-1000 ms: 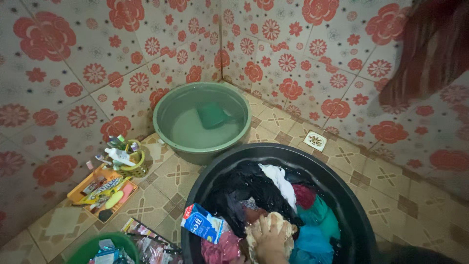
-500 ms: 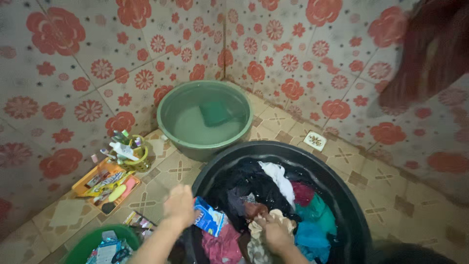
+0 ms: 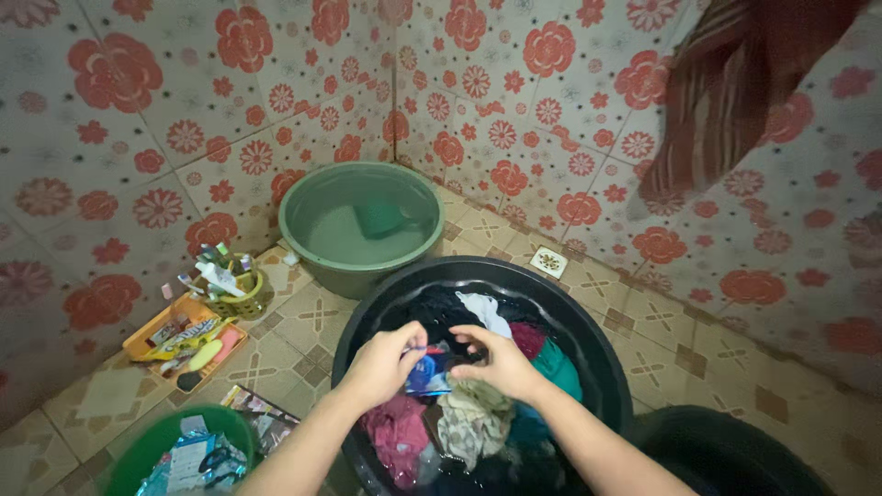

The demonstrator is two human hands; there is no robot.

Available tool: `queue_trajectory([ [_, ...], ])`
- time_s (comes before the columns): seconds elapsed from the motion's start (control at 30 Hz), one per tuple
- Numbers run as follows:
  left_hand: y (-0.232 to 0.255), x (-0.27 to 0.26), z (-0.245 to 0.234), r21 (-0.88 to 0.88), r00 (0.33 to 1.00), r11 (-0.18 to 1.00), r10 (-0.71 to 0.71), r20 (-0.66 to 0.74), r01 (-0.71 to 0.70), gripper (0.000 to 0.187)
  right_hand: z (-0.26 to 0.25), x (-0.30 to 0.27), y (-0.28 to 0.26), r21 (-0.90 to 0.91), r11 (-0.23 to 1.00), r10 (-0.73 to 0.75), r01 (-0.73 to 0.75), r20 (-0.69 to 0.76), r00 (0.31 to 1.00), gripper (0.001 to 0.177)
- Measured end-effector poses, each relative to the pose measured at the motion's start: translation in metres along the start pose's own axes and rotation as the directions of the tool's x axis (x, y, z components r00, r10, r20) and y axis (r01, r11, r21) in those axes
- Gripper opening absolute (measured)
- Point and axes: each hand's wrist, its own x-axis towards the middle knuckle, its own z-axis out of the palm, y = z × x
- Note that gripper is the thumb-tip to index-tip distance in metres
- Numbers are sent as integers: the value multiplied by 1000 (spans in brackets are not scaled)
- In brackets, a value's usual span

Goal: The person washes laundry by hand in a large basin, using a sachet of detergent and a small scrubbing brush.

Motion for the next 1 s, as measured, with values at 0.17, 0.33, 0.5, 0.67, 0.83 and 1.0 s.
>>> queue_trajectory([
  [0.17, 40, -13, -4, -184, 979, 969, 141, -147, -167, 12, 4, -19, -40, 16, 996, 91, -90, -58, 994, 25],
  [0.33, 48, -25, 1, -524, 999, 851, -4, -54, -25, 17, -1, -37, -56, -56, 993, 90, -101, -174, 981, 43],
  [0.5, 53, -24, -2, -546, 995, 837, 14, 96, 41, 23, -1, -43, -69, 269, 962, 74, -34, -138, 988, 10],
  [0.67, 55, -16, 3, -518, 993, 855, 32, 116, 33, 20, -1, -45, -80, 473, 880, 128, -41, -153, 980, 27],
  [0.83, 53, -5, 21, -487, 996, 870, -56, 63, 79, 20, -10, -39, -79, 512, 846, 240, -146, -121, 963, 24],
  [1.0, 46, 10, 28, -430, 998, 900, -67, 8, 64, 23, -16, -30, -78, 618, 754, 326, -221, -61, 943, 24],
])
